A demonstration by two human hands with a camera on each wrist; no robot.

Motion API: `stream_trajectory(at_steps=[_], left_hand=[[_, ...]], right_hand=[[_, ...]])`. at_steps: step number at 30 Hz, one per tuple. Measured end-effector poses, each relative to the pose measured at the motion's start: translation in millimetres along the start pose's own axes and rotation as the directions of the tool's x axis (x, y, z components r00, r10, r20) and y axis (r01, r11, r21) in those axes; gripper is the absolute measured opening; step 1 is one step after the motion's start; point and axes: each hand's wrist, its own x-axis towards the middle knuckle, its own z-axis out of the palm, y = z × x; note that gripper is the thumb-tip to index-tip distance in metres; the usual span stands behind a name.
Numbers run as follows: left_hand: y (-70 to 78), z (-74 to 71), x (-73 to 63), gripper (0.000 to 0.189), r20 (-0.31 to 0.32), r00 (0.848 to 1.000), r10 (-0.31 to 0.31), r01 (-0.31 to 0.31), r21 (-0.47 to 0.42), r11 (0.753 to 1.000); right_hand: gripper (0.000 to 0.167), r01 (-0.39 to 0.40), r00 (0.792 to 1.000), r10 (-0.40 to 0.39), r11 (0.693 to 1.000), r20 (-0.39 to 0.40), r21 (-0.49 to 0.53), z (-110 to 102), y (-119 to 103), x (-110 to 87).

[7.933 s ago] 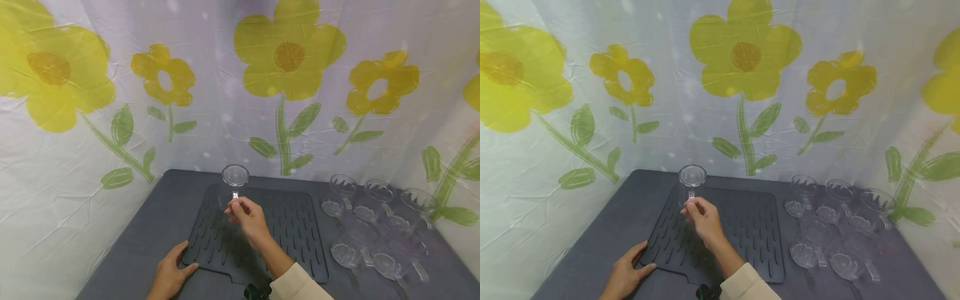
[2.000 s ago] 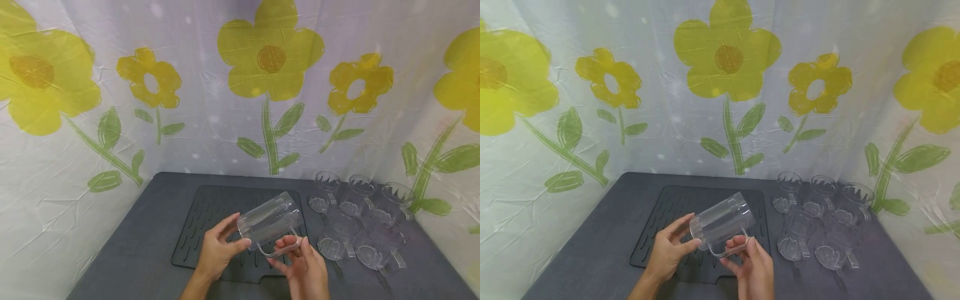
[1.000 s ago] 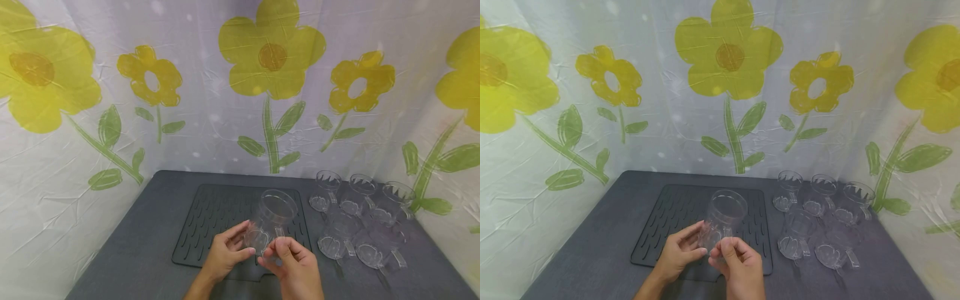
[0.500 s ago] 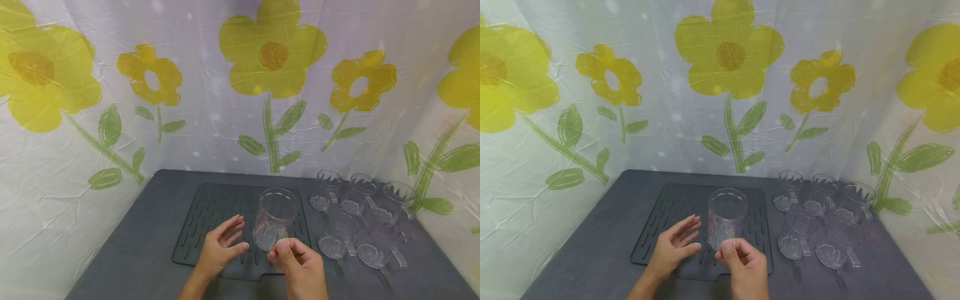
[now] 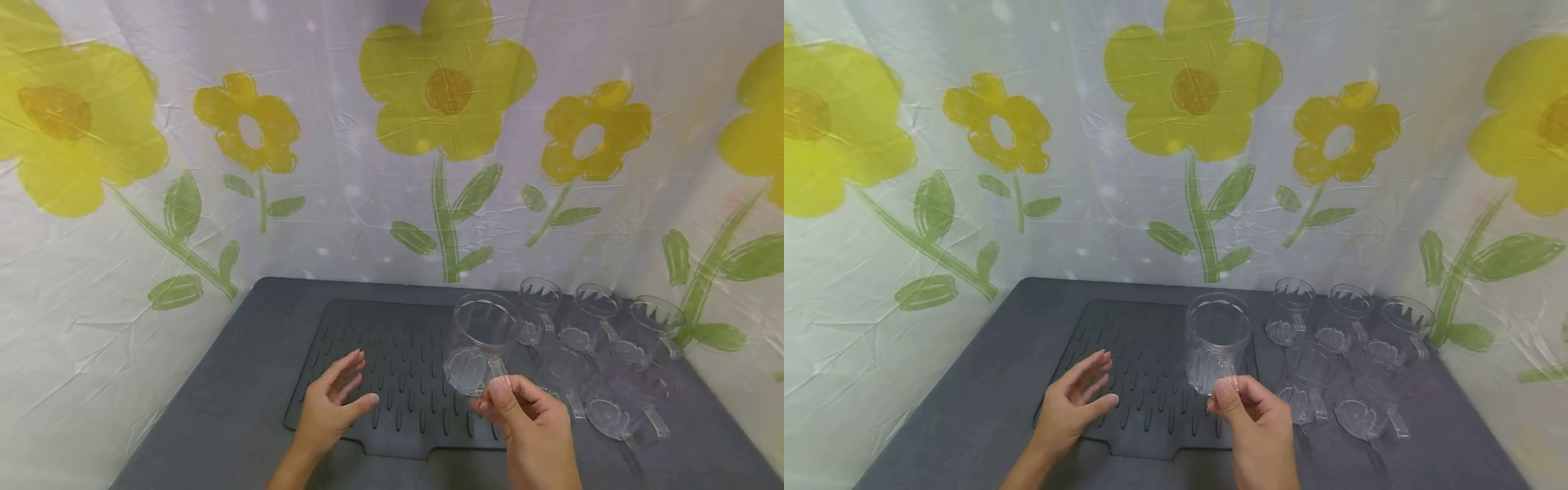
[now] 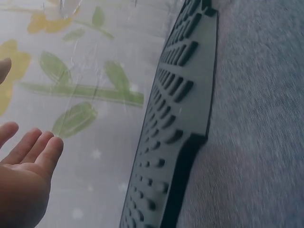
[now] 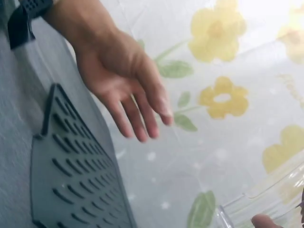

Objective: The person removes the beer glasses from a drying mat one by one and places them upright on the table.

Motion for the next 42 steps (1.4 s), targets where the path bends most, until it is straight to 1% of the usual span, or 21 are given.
stream_trajectory(at_steps=[3,7,11,15,21,27,30,34,36,37,40,42], left_hand=[[-0.4,-4.9,-3.0,0.066,-0.026,1.0,0.005,-0.004,0.029,1.0],[-1.7,-12.5,-6.8,0.067,-0.08,0.997,-0.005,0.008,0.036,0.999],[-3.6,-21.0,-10.3,0.069,-0.124,0.992,-0.024,0.029,0.036,0.999],[-4.3,-29.3,-13.6,0.069,-0.146,0.989,-0.026,0.033,0.043,0.999],[-5.6,-40.2,-19.1,0.07,-0.19,0.981,-0.036,0.046,0.049,0.998],[-10.3,-48.4,-23.1,0.07,-0.223,0.975,-0.026,0.045,0.079,0.996],[-13.1,-51.9,-25.5,0.07,-0.251,0.967,-0.041,0.069,0.101,0.992],[-16.1,-55.9,-28.9,0.071,-0.307,0.948,-0.082,0.128,0.132,0.983],[-17.7,-57.9,-30.6,0.071,-0.329,0.938,-0.106,0.158,0.135,0.978],[-18.5,-58.8,-31.4,0.072,-0.336,0.935,-0.118,0.173,0.14,0.975],[-21.9,-62.0,-34.7,0.073,-0.348,0.925,-0.151,0.219,0.166,0.962],[-24.8,-64.5,-37.2,0.072,-0.356,0.92,-0.167,0.248,0.195,0.949]], right_hand=[[0.023,0.005,1.0,-0.005,1.0,0.012,0.009,-9,-4,2.9],[0.02,0.019,1.0,-0.019,0.999,0.009,0.042,-24,-11,8.5],[0.018,0.083,0.996,-0.084,0.994,0.016,0.072,-42,-19,15.6],[0.017,0.134,0.991,-0.136,0.987,0.017,0.085,-59,-26,21.6],[0.016,0.138,0.99,-0.14,0.987,0.018,0.087,-81,-34,26.0],[0.016,0.177,0.982,-0.181,0.981,0.048,0.08,-105,-40,28.5],[0.018,0.189,0.979,-0.194,0.978,0.055,0.088,-117,-41,29.8],[0.021,0.194,0.974,-0.205,0.974,0.091,0.116,-134,-42,31.2],[0.024,0.209,0.967,-0.228,0.966,0.117,0.156,-142,-42,32.3],[0.025,0.215,0.961,-0.243,0.957,0.13,0.193,-147,-42,33.3],[0.03,0.257,0.935,-0.313,0.923,0.169,0.287,-161,-41,37.5],[0.032,0.282,0.918,-0.352,0.903,0.181,0.324,-170,-41,40.5]])
